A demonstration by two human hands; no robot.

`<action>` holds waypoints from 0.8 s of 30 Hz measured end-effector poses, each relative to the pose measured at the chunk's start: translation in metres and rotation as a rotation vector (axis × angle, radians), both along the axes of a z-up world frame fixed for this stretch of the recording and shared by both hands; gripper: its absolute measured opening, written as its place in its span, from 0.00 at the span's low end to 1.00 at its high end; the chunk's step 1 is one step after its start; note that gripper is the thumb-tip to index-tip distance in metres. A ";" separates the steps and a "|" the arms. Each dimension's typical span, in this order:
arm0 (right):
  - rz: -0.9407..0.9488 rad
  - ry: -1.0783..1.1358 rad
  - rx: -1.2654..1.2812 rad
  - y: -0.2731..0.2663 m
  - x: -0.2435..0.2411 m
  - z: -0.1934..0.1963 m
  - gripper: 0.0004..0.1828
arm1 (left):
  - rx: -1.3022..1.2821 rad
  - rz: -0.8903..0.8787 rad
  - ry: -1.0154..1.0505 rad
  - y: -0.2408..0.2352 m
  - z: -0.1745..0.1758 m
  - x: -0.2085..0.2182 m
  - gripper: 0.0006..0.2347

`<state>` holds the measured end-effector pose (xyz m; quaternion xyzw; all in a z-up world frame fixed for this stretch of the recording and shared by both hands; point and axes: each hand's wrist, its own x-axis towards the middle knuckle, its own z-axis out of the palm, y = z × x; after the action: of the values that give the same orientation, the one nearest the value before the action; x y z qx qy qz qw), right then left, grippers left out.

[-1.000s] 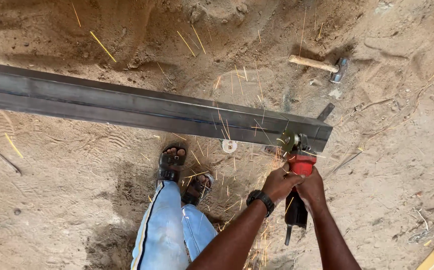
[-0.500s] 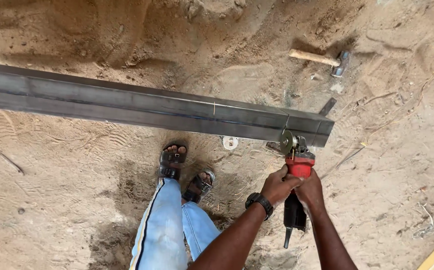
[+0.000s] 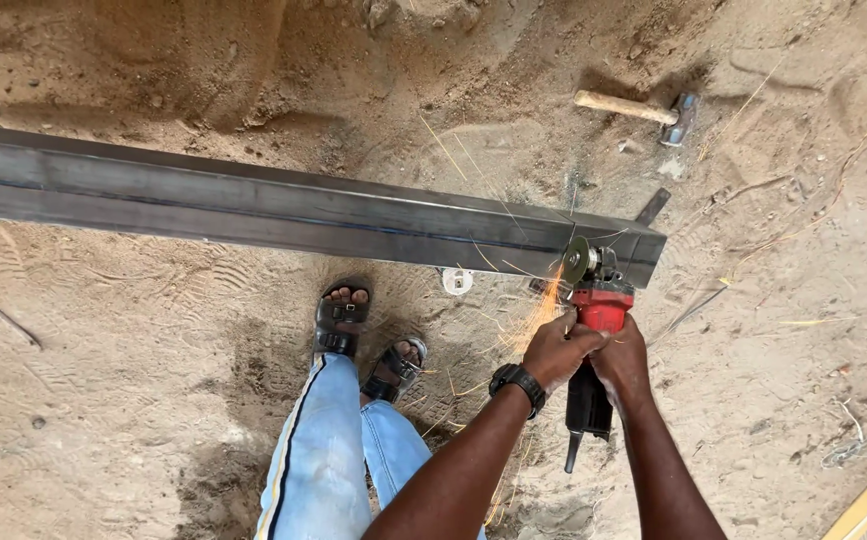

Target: Measure a metal beam using a square and tape measure, mark it with a pencil, and cut it using an angle grinder.

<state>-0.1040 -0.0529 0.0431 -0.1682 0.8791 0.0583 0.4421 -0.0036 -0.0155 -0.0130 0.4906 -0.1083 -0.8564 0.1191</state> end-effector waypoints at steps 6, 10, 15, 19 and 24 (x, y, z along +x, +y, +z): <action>0.185 0.062 0.122 0.022 -0.010 -0.008 0.27 | 0.045 0.000 -0.015 0.003 0.010 0.007 0.23; 0.043 0.079 0.101 0.013 -0.004 -0.006 0.30 | 0.055 -0.059 -0.031 -0.003 0.007 0.006 0.20; 0.099 -0.005 -0.058 0.021 -0.022 -0.025 0.25 | -0.028 -0.081 -0.084 -0.022 0.007 0.009 0.20; 0.073 -0.122 -0.273 0.020 -0.024 -0.029 0.23 | -0.165 0.033 -0.112 -0.025 -0.001 0.001 0.19; -0.022 0.000 -0.050 -0.002 -0.005 -0.011 0.30 | -0.118 0.002 -0.067 -0.013 -0.007 0.000 0.18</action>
<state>-0.1086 -0.0549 0.0317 -0.1694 0.8821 0.0316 0.4384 -0.0036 -0.0283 -0.0203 0.5110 -0.1621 -0.8316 0.1451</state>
